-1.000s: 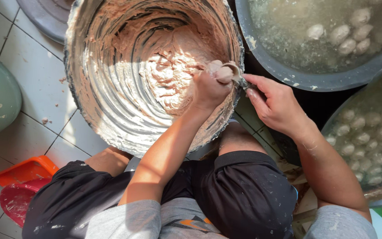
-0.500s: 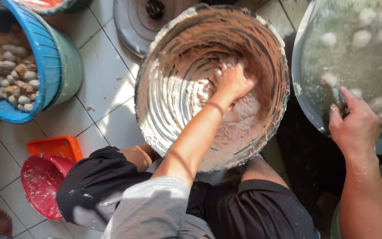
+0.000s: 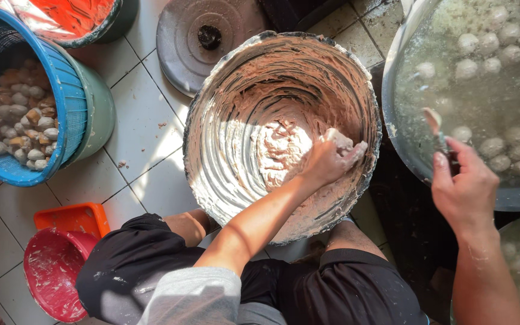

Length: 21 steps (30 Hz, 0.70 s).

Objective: The person scoops a pinkish dough from a large metal bowl using a small spoon, rolls it into a ball with their left hand, and drops it into a nearby basin of water. This process is repeated continuously throughout the clip.

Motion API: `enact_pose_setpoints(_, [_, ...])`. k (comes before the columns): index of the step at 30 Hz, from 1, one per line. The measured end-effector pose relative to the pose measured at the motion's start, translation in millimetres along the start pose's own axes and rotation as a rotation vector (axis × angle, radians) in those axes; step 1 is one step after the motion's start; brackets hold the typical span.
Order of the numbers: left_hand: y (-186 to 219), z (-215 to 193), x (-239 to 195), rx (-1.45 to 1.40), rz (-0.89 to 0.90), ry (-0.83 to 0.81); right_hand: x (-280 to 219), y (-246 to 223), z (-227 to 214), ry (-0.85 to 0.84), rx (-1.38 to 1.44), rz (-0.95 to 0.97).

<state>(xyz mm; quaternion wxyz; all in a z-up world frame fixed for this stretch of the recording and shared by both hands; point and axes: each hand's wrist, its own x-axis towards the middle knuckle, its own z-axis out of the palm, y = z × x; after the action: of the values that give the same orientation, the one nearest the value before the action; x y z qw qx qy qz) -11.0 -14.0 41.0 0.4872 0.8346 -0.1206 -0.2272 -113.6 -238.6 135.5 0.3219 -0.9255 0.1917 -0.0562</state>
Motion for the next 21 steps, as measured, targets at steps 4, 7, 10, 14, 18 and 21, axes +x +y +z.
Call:
enact_pose_setpoints(4, [17.3,-2.7,-0.4,-0.076,0.266,0.205,-4.2,-42.6,2.8,-0.181,0.178,0.098])
enact_pose_setpoints(7, [9.8,3.5,-1.6,-0.064,0.342,0.208,-14.1,-51.8,9.9,-0.273,0.172,0.01])
enact_pose_setpoints(10, [3.5,5.8,3.7,-0.028,0.301,0.178,-14.9,-55.2,16.7,-0.306,0.209,-0.061])
enact_pose_setpoints(14, [2.1,4.9,-1.9,0.02,0.256,0.145,-14.6,-57.8,20.8,-0.415,0.344,-0.062])
enact_pose_setpoints(18, [-4.8,10.9,2.8,0.125,0.354,0.267,-9.1,-45.2,20.6,-0.566,0.522,0.347])
enact_pose_setpoints(21, [-19.5,11.1,12.3,0.401,0.196,0.262,-1.5,-31.1,15.1,-0.452,0.559,0.344])
